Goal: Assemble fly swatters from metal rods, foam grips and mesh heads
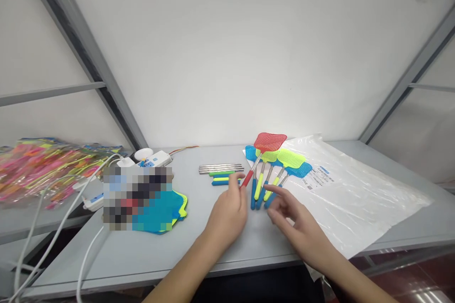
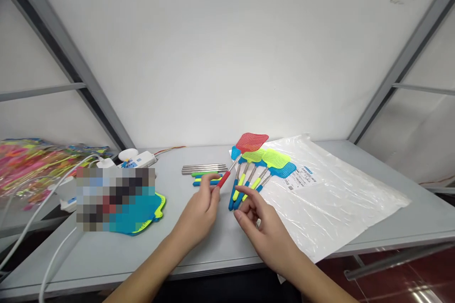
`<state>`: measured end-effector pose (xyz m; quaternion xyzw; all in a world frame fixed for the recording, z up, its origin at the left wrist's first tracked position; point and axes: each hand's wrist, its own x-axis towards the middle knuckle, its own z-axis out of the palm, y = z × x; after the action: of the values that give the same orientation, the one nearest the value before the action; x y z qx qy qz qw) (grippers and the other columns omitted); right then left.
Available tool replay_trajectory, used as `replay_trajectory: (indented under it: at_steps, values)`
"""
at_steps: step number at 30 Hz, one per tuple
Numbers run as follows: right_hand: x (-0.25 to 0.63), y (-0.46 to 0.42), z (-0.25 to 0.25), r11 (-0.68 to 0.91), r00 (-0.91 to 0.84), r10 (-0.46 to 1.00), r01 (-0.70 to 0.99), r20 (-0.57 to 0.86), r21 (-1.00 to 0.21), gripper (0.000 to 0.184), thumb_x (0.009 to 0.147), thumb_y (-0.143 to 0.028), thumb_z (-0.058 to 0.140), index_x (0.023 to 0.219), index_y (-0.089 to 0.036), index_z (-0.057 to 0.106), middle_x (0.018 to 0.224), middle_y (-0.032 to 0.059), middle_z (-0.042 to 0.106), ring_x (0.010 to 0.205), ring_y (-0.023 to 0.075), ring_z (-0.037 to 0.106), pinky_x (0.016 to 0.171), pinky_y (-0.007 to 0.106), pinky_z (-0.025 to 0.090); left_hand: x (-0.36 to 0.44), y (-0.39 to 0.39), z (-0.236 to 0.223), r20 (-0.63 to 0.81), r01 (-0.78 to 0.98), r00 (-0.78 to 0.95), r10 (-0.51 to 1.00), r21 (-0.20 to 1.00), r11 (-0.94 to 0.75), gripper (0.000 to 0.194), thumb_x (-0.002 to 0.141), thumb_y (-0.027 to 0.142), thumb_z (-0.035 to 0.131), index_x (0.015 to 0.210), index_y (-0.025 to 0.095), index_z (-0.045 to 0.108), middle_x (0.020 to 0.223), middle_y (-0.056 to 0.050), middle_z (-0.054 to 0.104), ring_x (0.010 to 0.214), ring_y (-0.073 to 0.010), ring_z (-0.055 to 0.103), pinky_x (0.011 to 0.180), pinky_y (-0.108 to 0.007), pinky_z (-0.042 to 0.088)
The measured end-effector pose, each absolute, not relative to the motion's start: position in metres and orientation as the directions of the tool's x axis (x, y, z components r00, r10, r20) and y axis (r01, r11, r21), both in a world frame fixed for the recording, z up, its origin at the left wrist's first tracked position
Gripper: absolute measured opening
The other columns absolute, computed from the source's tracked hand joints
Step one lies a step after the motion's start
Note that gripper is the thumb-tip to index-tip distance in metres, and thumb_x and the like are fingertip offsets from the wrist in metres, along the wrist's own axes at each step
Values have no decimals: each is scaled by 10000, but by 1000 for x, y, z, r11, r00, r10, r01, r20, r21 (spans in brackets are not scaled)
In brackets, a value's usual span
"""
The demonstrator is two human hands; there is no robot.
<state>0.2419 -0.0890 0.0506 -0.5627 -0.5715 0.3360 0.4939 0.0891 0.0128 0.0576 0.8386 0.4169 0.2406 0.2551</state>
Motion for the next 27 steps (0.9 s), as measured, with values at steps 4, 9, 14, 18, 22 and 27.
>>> replay_trajectory:
  at_steps: [4, 9, 14, 18, 22, 27]
  values:
    - [253, -89, 44, 180, 101, 947, 616, 304, -767, 345, 962, -350, 459, 1292, -248, 467, 830, 13, 589, 685, 164, 543, 634, 305, 413, 147, 28, 64, 172, 711, 606, 776, 320, -626, 422, 922, 190, 391, 1336, 208, 309, 798, -48, 678, 705, -227, 671, 558, -257, 389]
    - [265, -84, 37, 160, 156, 917, 698, 366, -698, 309, 964, -355, 447, 1240, -229, 509, 778, 10, 601, 649, 168, 564, 602, 304, 414, 177, 35, 54, 173, 713, 648, 742, 207, -670, 551, 869, 147, 418, 1402, 219, 295, 936, -87, 676, 802, -252, 681, 625, -284, 438]
    - [271, -77, 32, 125, 212, 902, 706, 376, -697, 239, 958, -360, 452, 1118, -223, 566, 750, 9, 614, 631, 167, 571, 606, 305, 416, 177, 30, 40, 132, 717, 671, 730, 136, -683, 606, 886, 216, 468, 1451, 229, 250, 1007, -107, 656, 831, -250, 678, 669, -297, 467]
    - [272, -74, 32, 108, 236, 897, 702, 373, -704, 197, 956, -354, 447, 1029, -229, 582, 759, 10, 642, 625, 167, 570, 611, 306, 411, 177, 26, 35, 105, 701, 696, 711, 118, -704, 562, 915, 318, 470, 1436, 228, 280, 1028, -122, 650, 832, -256, 678, 671, -307, 474]
    - [273, -73, 31, 96, 246, 899, 695, 361, -713, 190, 949, -346, 450, 988, -233, 597, 769, 19, 665, 631, 179, 580, 619, 309, 408, 176, 26, 35, 77, 694, 708, 702, 115, -711, 529, 916, 335, 468, 1405, 187, 331, 947, -121, 669, 809, -262, 683, 649, -308, 473]
    - [273, -73, 31, 97, 245, 899, 696, 362, -711, 186, 945, -335, 449, 968, -227, 598, 774, 25, 670, 631, 183, 581, 612, 306, 398, 174, 26, 34, 80, 687, 714, 695, 111, -718, 529, 897, 308, 485, 1401, 213, 355, 939, -109, 672, 794, -249, 681, 641, -299, 465]
